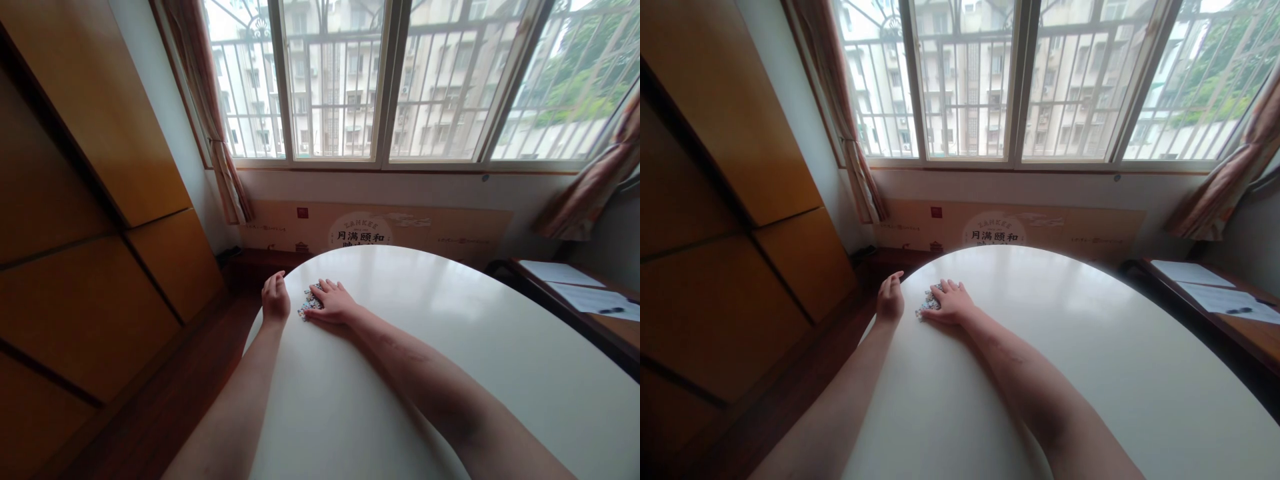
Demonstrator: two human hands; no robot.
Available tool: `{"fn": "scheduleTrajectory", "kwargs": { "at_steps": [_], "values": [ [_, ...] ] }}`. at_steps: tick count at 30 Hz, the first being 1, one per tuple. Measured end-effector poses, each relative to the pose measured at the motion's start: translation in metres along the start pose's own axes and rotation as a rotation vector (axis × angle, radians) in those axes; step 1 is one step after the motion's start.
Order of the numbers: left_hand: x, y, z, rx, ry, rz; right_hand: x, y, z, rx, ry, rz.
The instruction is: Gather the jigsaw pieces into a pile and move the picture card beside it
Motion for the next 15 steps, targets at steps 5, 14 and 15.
{"fn": "scheduleTrajectory", "kwargs": {
  "at_steps": [5, 14, 15],
  "values": [
    [0.000, -0.004, 0.006, 0.223, 0.105, -0.004, 0.002, 0.013, -0.001, -0.074, 0.046, 0.043],
    [-0.014, -0.022, -0.013, 0.947, 0.469, 0.080, -0.054, 0.008, -0.009, -0.106, 0.039, 0.283],
    [-0.015, -0.023, -0.013, 0.947, 0.504, 0.068, -0.055, 0.009, -0.008, -0.089, 0.031, 0.268]
  ]
}}
Point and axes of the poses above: each hand's wrist, its own y-axis towards the middle knuckle, its own z-axis out of the palm, x = y × z, the point moved 1 cm from there along y, towards the middle knuckle, and after that the axes turned 11 degrees about z, right-handed, at the moved point
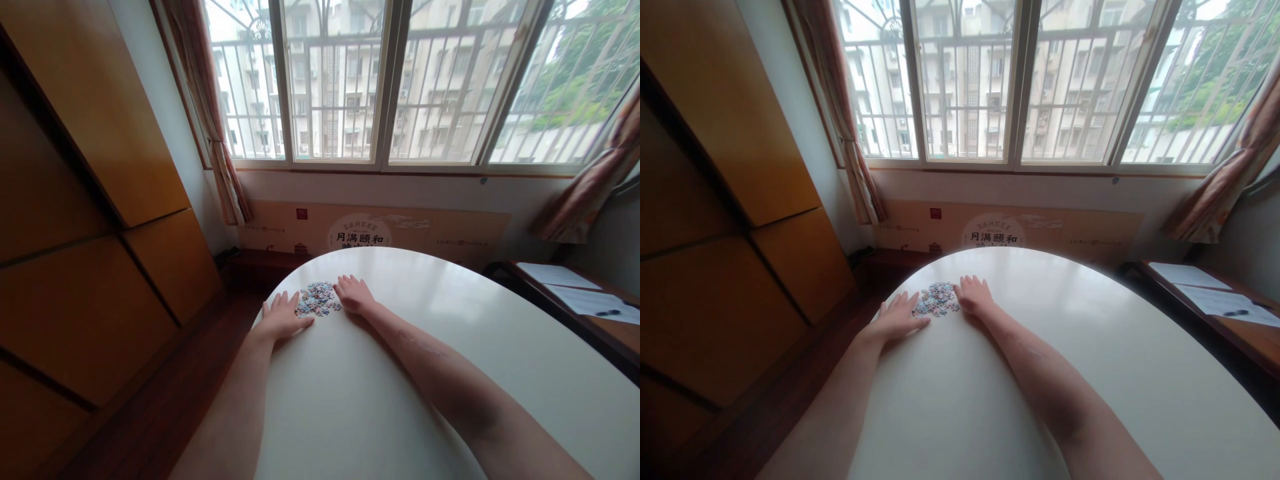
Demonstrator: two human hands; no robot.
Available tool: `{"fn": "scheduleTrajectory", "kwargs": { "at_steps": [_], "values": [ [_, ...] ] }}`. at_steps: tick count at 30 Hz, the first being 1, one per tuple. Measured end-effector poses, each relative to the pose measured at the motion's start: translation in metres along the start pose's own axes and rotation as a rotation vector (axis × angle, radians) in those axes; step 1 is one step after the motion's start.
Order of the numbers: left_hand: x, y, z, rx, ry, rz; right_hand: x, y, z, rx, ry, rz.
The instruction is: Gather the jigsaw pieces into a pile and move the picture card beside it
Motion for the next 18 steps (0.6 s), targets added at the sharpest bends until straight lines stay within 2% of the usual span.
{"fn": "scheduleTrajectory", "kwargs": {
  "at_steps": [7, 13, 16, 18],
  "values": [
    [-0.008, 0.012, 0.013, -0.123, 0.078, -0.025, 0.005, -0.001, 0.002, 0.055, 0.023, -0.080],
    [-0.008, 0.016, 0.013, -0.145, 0.065, -0.026, 0.005, -0.009, -0.005, 0.043, 0.213, -0.052],
    [-0.011, 0.018, 0.010, -0.190, 0.059, -0.023, -0.008, -0.023, -0.017, 0.045, 0.373, -0.026],
    [-0.024, 0.016, 0.006, -0.249, 0.085, 0.046, -0.030, -0.038, -0.030, 0.069, 0.484, -0.012]
  ]
}}
Point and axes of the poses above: each hand's wrist, its own y-axis towards the middle knuckle, its own z-axis out of the palm, x = y × z, the point moved 1 cm from there along y, towards the middle knuckle, and after that the axes turned 11 degrees about z, right-handed, at the moved point
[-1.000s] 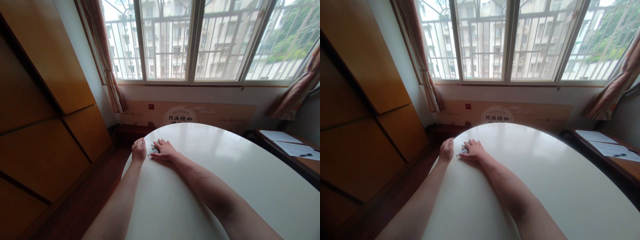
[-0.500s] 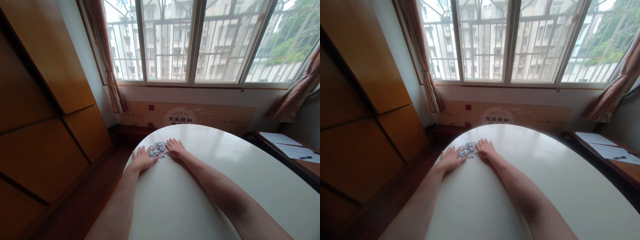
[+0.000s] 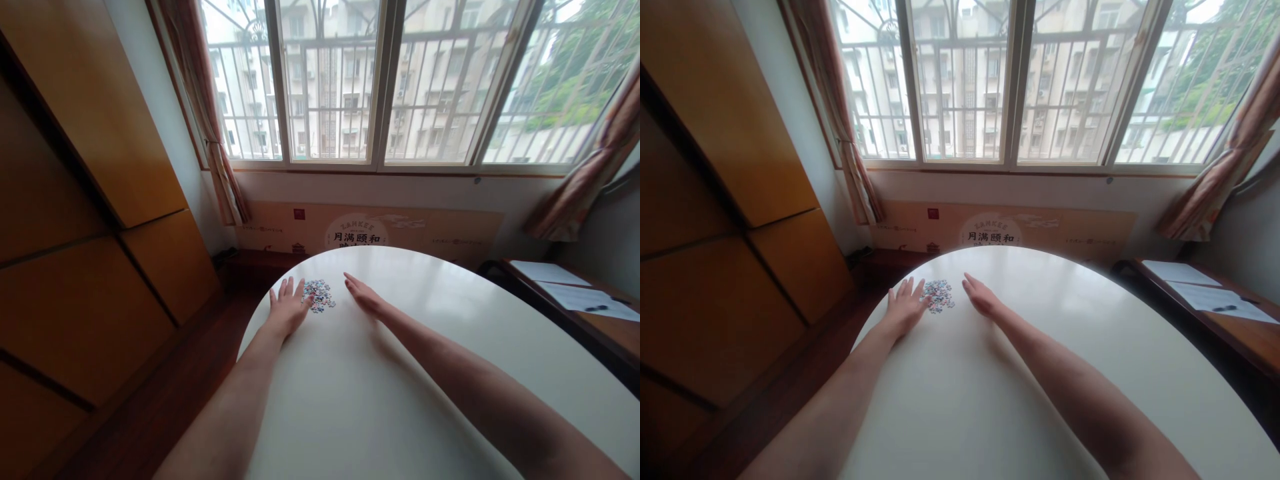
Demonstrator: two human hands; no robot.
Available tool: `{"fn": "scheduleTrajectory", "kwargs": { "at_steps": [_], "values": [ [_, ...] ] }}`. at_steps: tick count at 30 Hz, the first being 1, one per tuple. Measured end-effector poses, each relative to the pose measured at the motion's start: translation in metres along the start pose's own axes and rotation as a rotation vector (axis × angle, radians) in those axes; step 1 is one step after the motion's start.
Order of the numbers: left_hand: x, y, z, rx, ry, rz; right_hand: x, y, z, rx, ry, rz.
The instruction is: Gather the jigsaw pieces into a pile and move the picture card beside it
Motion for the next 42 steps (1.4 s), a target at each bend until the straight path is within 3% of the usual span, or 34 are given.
{"fn": "scheduleTrajectory", "kwargs": {
  "at_steps": [3, 6, 8, 10, 12, 15, 21, 24, 28, 34, 39, 42],
  "values": [
    [-0.041, -0.012, -0.013, -0.071, 0.014, 0.268, -0.034, -0.037, -0.043, 0.054, 0.150, 0.078],
    [-0.105, -0.041, -0.027, -0.069, -0.042, 0.685, -0.079, -0.083, -0.090, 0.083, 0.306, 0.172],
    [-0.148, -0.065, -0.035, -0.021, -0.119, 0.960, -0.107, -0.116, -0.116, 0.008, 0.663, 0.290],
    [-0.182, -0.086, -0.040, 0.066, -0.194, 1.137, -0.128, -0.145, -0.134, -0.066, 0.834, 0.340],
    [-0.204, -0.103, -0.043, 0.157, -0.216, 1.144, -0.139, -0.168, -0.142, -0.142, 0.800, 0.367],
    [-0.221, -0.122, -0.046, 0.252, -0.144, 1.030, -0.139, -0.188, -0.137, -0.215, 0.622, 0.350],
    [-0.245, -0.170, -0.053, 0.309, -0.152, 1.002, -0.129, -0.191, -0.122, -0.304, 0.560, 0.286],
    [-0.258, -0.187, -0.049, 0.328, -0.110, 0.883, -0.130, -0.190, -0.123, -0.323, 0.561, 0.265],
    [-0.267, -0.191, -0.046, 0.355, -0.101, 0.764, -0.130, -0.191, -0.122, -0.340, 0.571, 0.250],
    [-0.274, -0.185, -0.053, 0.382, -0.099, 0.910, -0.127, -0.193, -0.119, -0.361, 0.587, 0.219],
    [-0.277, -0.185, -0.044, 0.350, -0.198, 0.960, -0.127, -0.196, -0.119, -0.364, 0.607, 0.189],
    [-0.262, -0.178, -0.044, 0.242, -0.150, 0.992, -0.127, -0.197, -0.119, -0.351, 0.615, 0.172]
  ]
}}
Point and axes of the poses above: each hand's wrist, its own y-axis towards the middle knuckle, its own z-axis out of the palm, x = y × z, the point moved 1 cm from there along y, towards the middle knuckle, and after that the axes turned 11 degrees about z, right-handed, at the moved point
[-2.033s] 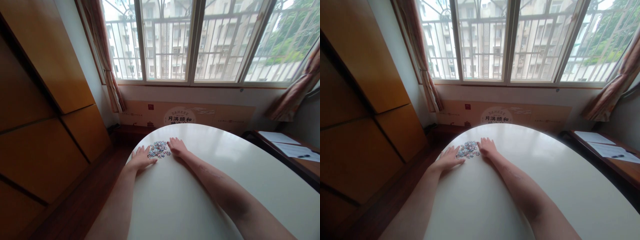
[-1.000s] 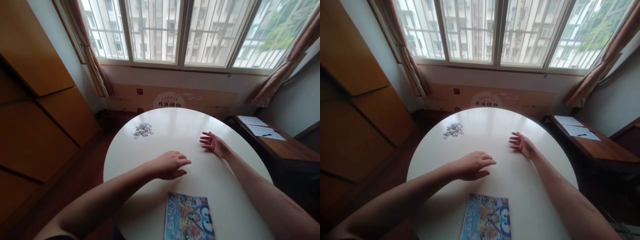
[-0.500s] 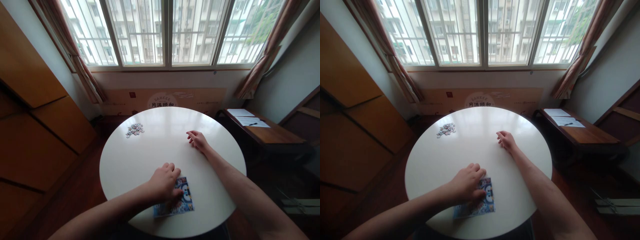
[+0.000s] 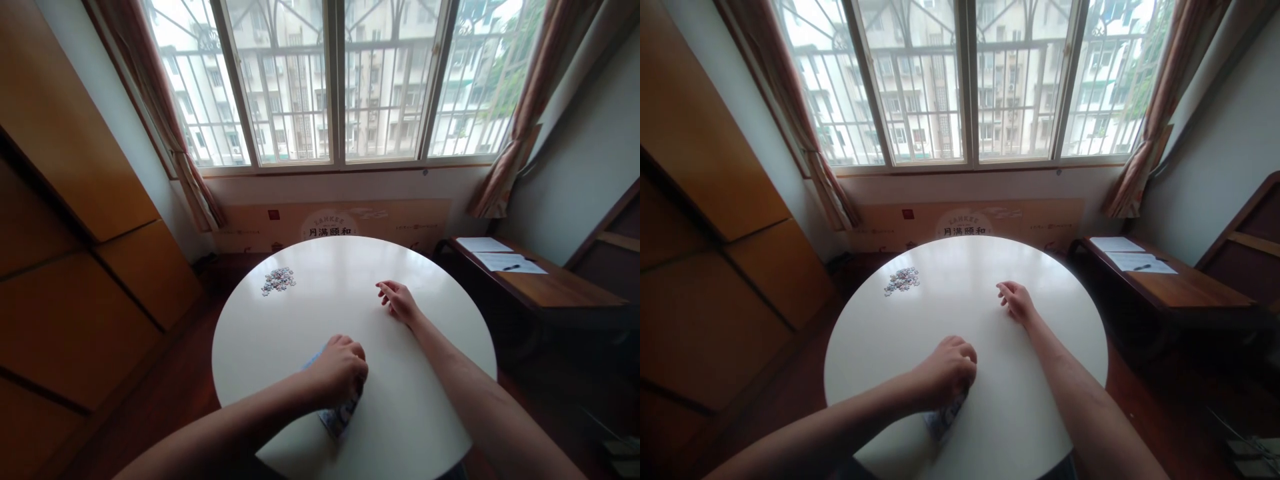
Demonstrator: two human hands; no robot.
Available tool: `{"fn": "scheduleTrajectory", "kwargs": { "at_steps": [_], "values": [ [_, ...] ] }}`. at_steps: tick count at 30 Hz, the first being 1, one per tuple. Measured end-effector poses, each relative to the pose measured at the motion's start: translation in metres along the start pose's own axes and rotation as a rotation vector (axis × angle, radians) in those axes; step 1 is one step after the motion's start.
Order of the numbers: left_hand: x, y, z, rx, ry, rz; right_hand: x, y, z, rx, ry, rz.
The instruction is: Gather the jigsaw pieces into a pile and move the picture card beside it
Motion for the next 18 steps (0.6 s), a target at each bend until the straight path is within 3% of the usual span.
{"fn": "scheduleTrajectory", "kwargs": {
  "at_steps": [3, 7, 13, 18],
  "values": [
    [0.028, -0.023, -0.010, -0.062, 0.310, 0.002, -0.001, 0.001, 0.000, 0.016, 0.001, -0.002],
    [0.083, -0.073, -0.017, -0.020, 0.537, -0.082, -0.003, 0.002, 0.002, 0.040, -0.007, -0.005],
    [0.152, -0.150, -0.024, 0.006, 0.435, -0.114, -0.008, 0.005, 0.003, 0.070, -0.022, -0.007],
    [0.175, -0.183, -0.029, -0.031, 0.217, -0.143, -0.010, 0.006, 0.003, 0.082, -0.031, 0.006]
  ]
}}
Point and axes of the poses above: each hand's wrist, its own y-axis towards the middle knuckle, its own z-axis out of the palm, x = y × z, the point moved 1 cm from there along y, towards the middle knuckle, and after that the axes turned 11 degrees about z, right-handed, at the moved point
